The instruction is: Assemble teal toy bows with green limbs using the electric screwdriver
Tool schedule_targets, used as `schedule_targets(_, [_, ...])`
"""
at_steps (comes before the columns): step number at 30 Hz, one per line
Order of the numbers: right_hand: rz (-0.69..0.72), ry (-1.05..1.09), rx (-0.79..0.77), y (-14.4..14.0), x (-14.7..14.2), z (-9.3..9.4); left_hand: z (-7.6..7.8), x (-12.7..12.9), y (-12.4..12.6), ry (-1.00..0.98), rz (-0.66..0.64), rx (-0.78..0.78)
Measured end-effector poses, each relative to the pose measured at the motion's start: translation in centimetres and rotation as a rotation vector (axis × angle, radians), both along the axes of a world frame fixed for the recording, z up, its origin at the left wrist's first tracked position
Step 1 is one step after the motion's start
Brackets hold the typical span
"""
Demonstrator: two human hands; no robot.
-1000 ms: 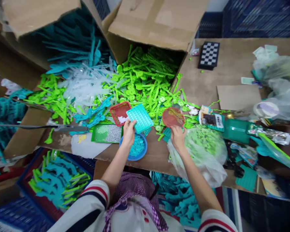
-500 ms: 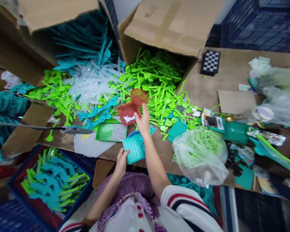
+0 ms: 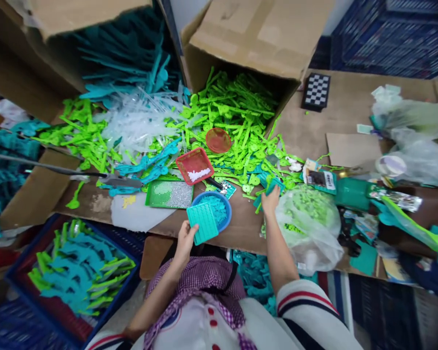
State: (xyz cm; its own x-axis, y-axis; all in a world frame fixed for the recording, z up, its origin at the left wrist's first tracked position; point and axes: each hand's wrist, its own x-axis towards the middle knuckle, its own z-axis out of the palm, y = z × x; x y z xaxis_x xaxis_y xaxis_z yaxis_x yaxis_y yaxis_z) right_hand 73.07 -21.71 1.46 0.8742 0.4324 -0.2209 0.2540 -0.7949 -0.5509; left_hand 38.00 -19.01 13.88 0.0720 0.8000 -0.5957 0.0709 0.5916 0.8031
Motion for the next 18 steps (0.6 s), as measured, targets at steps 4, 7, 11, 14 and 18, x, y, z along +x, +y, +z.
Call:
schedule_targets(4, [-0.002, -0.025, 0.044, -2.3, 1.1, 0.7, 0.4, 0.8, -0.4, -0.02, 0.0, -0.062])
schedule_targets(7, [0.006, -0.04, 0.08, -3.0, 1.0, 1.9, 0.6, 1.7, 0.0, -0.053, -0.013, -0.062])
schedule_targets(11, [0.102, -0.04, 0.175, -3.3, -1.6, 2.9, 1.2, 3.3, 1.6, -0.091, -0.007, -0.002])
schedule_targets(14, [0.277, 0.028, 0.25, -2.9, -5.1, 2.5, 1.3, 4.8, 3.4, -0.109, 0.045, 0.037])
schedule_targets(18, [0.298, 0.116, 0.314, -2.3, -8.1, 2.2, 1.5, 7.3, 6.1, -0.173, 0.109, 0.117])
